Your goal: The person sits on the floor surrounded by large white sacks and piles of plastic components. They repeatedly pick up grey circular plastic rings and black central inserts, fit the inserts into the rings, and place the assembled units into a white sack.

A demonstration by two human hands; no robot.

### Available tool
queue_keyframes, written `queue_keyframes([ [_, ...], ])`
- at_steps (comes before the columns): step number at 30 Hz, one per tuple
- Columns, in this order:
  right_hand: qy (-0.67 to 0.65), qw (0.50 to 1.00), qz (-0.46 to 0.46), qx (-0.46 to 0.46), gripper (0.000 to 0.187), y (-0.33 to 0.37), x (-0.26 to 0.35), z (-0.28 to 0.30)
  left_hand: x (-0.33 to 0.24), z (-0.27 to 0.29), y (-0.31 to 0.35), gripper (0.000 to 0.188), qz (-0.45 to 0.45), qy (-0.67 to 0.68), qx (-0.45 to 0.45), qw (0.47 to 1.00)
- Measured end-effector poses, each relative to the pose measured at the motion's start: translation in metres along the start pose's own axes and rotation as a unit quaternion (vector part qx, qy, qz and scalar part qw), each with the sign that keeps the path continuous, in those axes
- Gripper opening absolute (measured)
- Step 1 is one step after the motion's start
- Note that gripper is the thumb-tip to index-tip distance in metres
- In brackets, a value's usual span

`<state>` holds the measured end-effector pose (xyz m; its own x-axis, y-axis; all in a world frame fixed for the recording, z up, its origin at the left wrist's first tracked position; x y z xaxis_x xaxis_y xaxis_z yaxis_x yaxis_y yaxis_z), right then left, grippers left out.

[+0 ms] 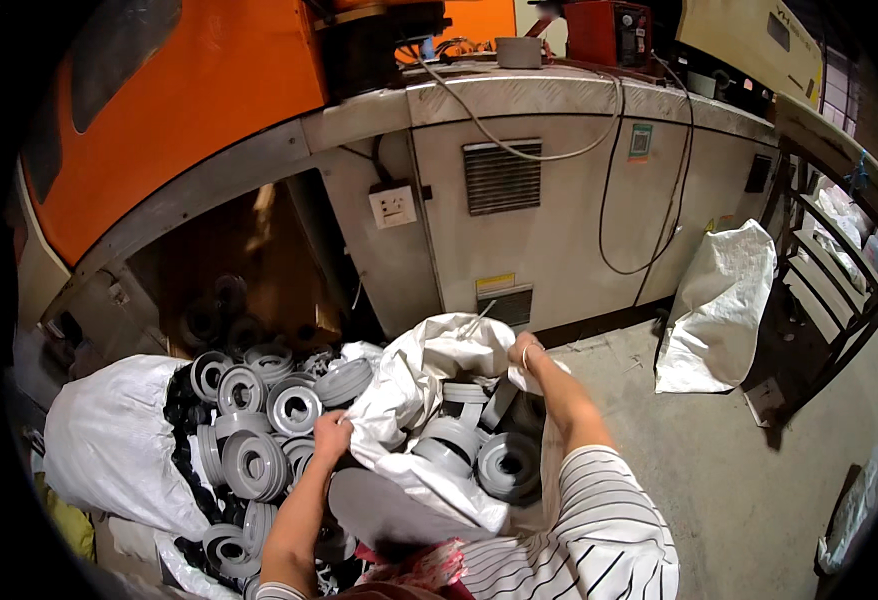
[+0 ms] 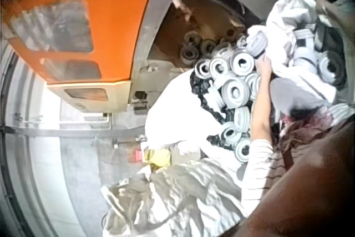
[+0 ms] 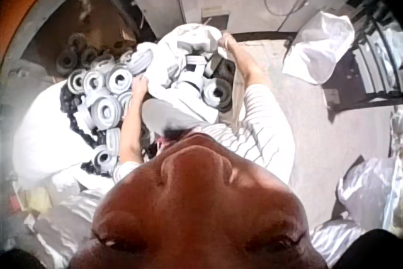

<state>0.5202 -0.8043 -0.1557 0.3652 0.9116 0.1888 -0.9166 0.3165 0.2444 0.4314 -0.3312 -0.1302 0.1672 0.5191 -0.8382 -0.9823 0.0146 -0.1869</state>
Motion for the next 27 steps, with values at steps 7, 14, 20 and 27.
queue_keyframes([
  [7,0.08,0.884,0.018,-0.46,0.026,-0.006,-0.044,0.166,0.008,0.08,-0.004,0.025,0.019,0.011,-0.324,0.946],
  [14,0.059,0.953,0.006,-0.296,0.034,-0.005,-0.031,0.152,0.01,0.041,-0.001,0.029,0.046,-0.022,-0.198,0.979],
  [20,-0.031,0.85,0.383,-0.361,0.038,0.125,-0.014,0.04,0.021,0.026,-0.003,0.031,0.095,-0.009,-0.191,0.977],
  [27,0.362,0.812,0.452,-0.068,0.054,0.258,-0.019,-0.158,0.024,0.01,0.009,0.048,0.191,-0.005,-0.1,0.976],
])
Point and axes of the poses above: each hand's wrist, its own y-axis away from the middle knuckle, its own z-axis out of the back of the hand, x = y × z, the point moved 2 cm from there along -y, towards the middle knuckle, and after that the axes turned 12 degrees about y, right-handed, at the moved point
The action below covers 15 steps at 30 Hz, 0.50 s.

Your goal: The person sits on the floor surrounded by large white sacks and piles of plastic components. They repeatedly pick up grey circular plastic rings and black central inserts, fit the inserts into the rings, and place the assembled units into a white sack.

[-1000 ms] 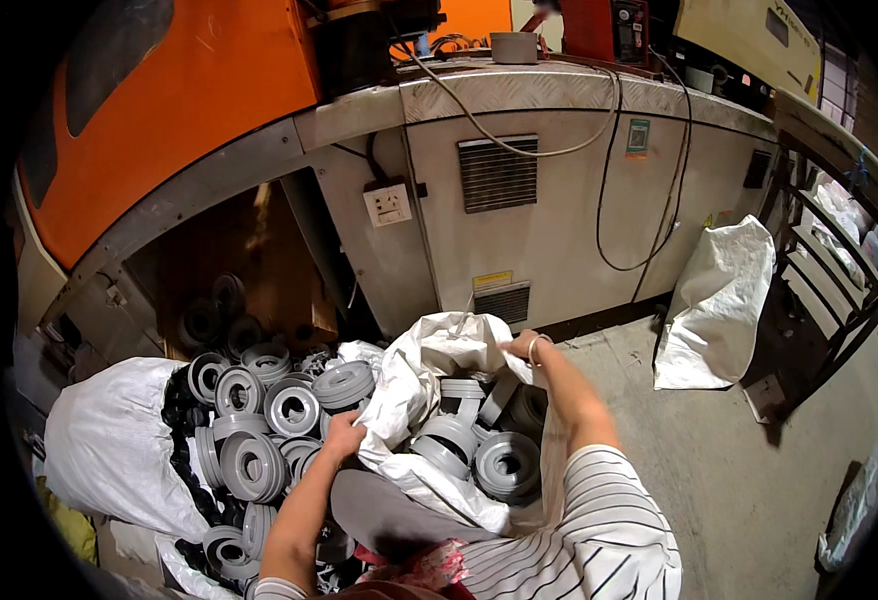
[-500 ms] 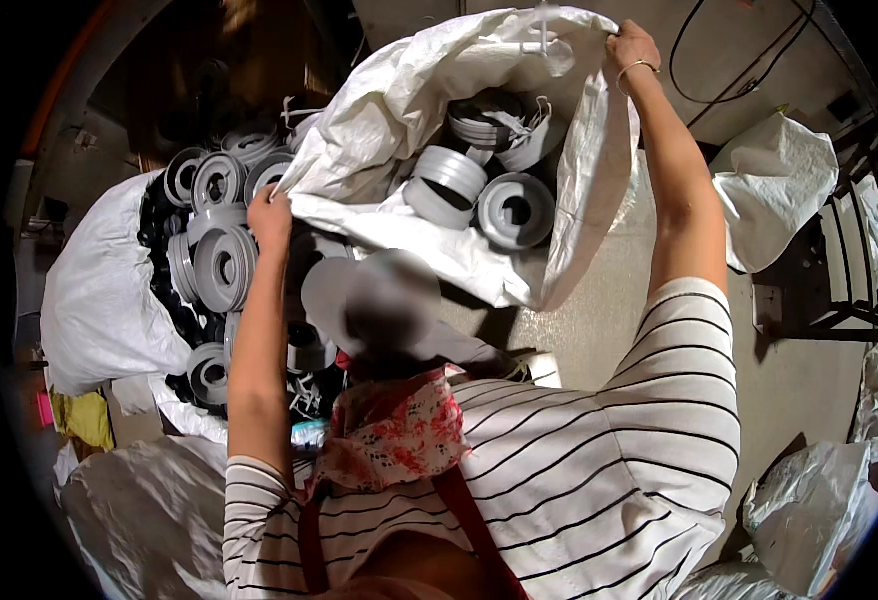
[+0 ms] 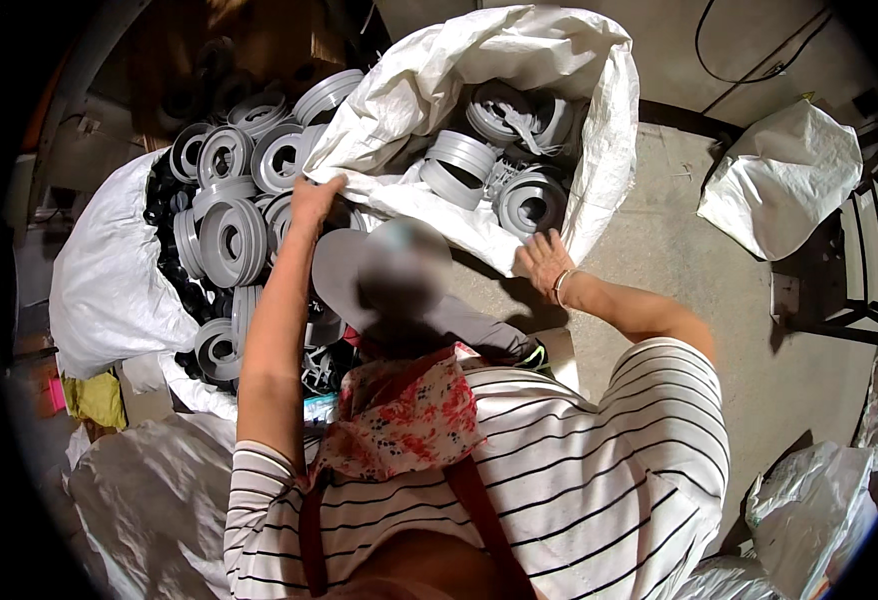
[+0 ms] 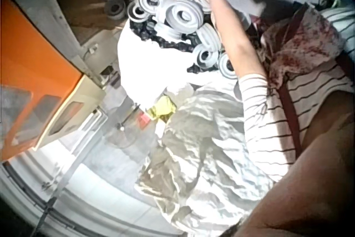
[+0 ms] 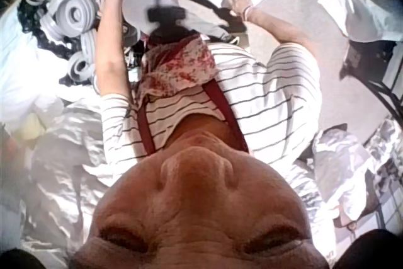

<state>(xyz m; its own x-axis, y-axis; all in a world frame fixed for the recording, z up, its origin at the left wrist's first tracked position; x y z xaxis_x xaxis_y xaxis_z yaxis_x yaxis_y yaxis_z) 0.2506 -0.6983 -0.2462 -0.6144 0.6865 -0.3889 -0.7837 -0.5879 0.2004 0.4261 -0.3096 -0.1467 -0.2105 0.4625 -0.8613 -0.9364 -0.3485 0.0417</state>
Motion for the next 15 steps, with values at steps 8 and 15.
queue_keyframes([
  [8,-0.082,0.983,-0.021,0.16,0.012,0.036,-0.094,0.06,-0.014,0.018,0.012,0.032,0.111,0.345,0.054,0.931],
  [15,-0.1,0.95,0.023,0.294,0.03,0.064,-0.097,0.085,-0.011,0.03,0.04,0.036,0.119,0.32,0.088,0.936],
])
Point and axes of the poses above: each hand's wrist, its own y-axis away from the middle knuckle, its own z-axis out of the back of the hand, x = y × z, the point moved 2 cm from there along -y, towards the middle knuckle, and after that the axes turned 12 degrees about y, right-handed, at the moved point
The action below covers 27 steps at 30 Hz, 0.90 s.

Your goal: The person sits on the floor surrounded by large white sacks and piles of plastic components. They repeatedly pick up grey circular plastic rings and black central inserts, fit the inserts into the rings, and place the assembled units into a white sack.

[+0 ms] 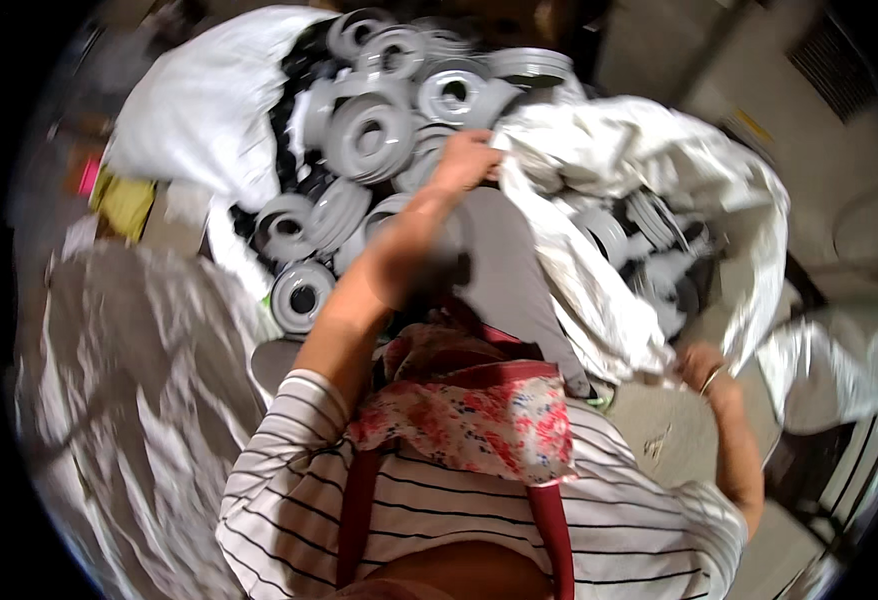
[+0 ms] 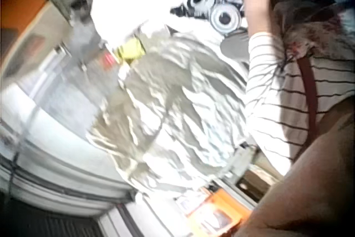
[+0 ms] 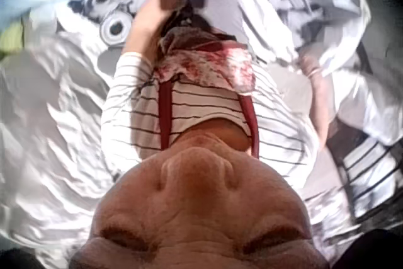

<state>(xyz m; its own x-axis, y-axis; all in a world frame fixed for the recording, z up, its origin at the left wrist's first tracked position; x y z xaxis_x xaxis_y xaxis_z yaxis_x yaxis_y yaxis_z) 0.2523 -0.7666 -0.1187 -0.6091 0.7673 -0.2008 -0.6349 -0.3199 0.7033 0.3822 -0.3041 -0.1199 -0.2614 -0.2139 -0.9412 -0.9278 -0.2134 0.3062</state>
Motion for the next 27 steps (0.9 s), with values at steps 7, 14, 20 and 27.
queue_keyframes([
  [7,-0.071,0.988,0.129,-0.035,0.028,-0.029,0.032,0.051,-0.018,0.062,0.072,0.032,-0.284,-0.13,-0.096,0.945],
  [14,-0.152,0.846,0.212,-0.466,0.014,-0.026,0.13,0.234,0.013,0.206,0.157,0.031,-0.269,-0.109,-0.334,0.897],
  [20,-0.097,0.764,0.435,-0.467,0.019,-0.059,0.286,0.326,0.015,0.34,0.241,0.033,-0.175,0.021,-0.486,0.856],
  [27,-0.145,0.834,0.412,-0.338,0.047,-0.19,0.489,0.395,0.022,0.369,0.245,0.032,-0.106,0.217,-0.47,0.849],
])
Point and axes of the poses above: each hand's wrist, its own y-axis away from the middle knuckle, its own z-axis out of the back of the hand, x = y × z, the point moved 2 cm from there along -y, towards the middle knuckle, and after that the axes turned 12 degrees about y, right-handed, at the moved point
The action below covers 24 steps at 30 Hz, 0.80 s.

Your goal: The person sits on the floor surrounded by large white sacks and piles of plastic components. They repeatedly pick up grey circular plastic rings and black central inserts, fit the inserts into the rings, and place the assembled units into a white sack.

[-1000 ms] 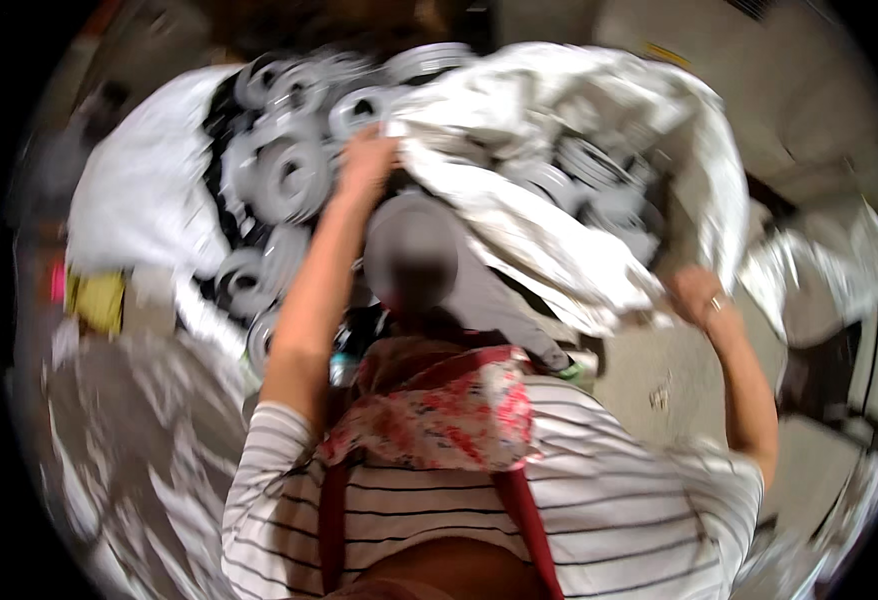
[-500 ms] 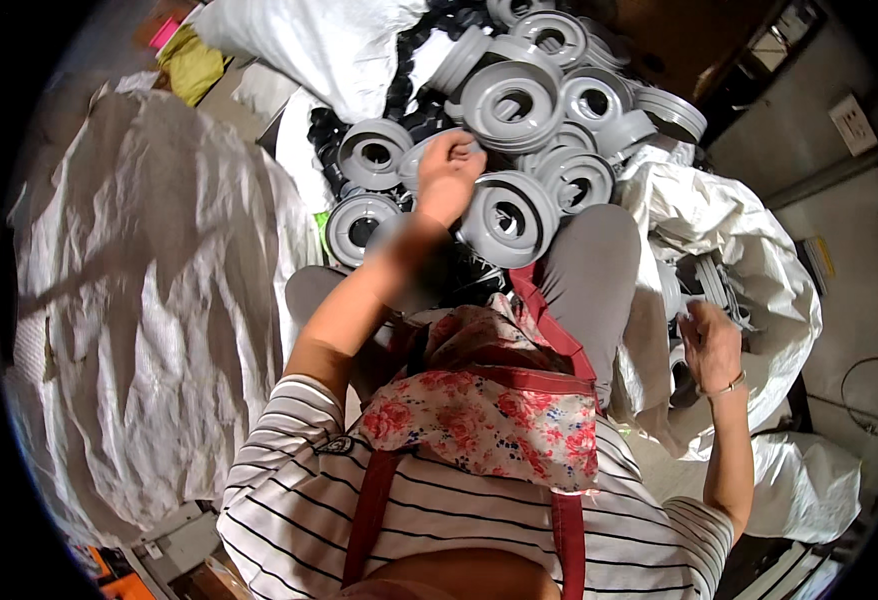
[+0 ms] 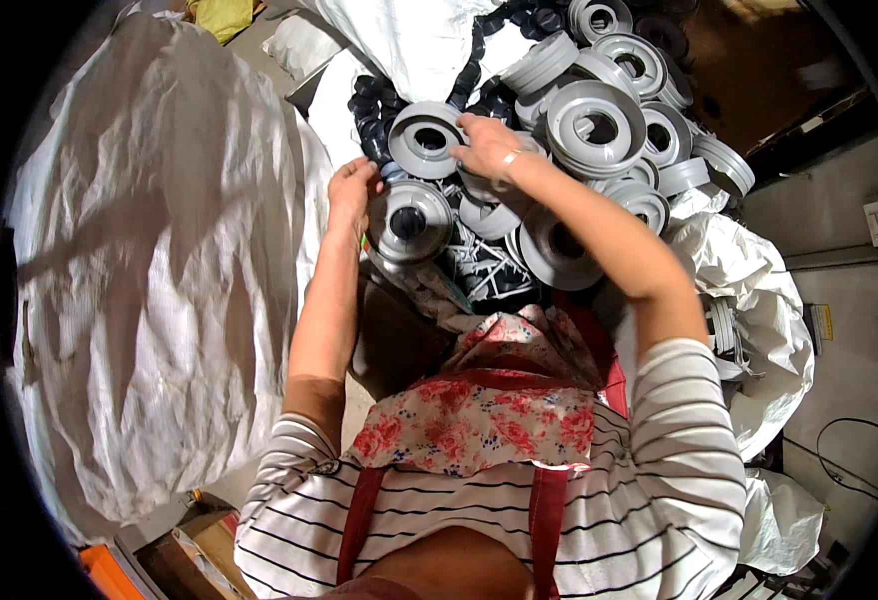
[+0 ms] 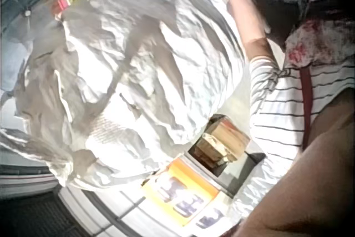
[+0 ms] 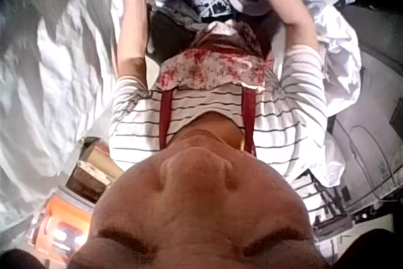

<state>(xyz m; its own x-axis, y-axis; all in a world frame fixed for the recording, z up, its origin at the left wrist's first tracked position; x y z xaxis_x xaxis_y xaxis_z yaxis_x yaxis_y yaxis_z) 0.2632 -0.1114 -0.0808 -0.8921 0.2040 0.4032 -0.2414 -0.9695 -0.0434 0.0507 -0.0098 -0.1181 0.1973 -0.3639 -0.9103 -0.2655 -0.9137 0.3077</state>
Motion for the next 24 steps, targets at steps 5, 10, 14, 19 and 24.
queue_keyframes([
  [5,0.105,0.989,-0.106,0.006,0.035,-0.081,-0.025,-0.08,0.007,0.005,-0.011,0.039,0.002,0.01,0.039,0.999],
  [10,0.075,0.995,-0.069,-0.02,0.023,-0.097,-0.031,-0.082,-0.013,0.016,-0.011,0.061,-0.118,-0.049,-0.018,0.992],
  [14,-0.045,0.992,0.094,-0.067,0.026,-0.078,-0.01,-0.04,-0.033,0.007,0.005,0.071,-0.224,-0.135,-0.032,0.965],
  [19,-0.367,0.916,-0.138,0.088,0.034,-0.088,-0.035,-0.032,-0.039,-0.001,0.016,0.035,0.05,0.164,0.103,0.98],
  [24,0.158,0.975,-0.094,-0.126,0.03,-0.154,-0.08,-0.048,-0.039,-0.004,0.011,0.035,-0.086,0.063,0.073,0.992],
])
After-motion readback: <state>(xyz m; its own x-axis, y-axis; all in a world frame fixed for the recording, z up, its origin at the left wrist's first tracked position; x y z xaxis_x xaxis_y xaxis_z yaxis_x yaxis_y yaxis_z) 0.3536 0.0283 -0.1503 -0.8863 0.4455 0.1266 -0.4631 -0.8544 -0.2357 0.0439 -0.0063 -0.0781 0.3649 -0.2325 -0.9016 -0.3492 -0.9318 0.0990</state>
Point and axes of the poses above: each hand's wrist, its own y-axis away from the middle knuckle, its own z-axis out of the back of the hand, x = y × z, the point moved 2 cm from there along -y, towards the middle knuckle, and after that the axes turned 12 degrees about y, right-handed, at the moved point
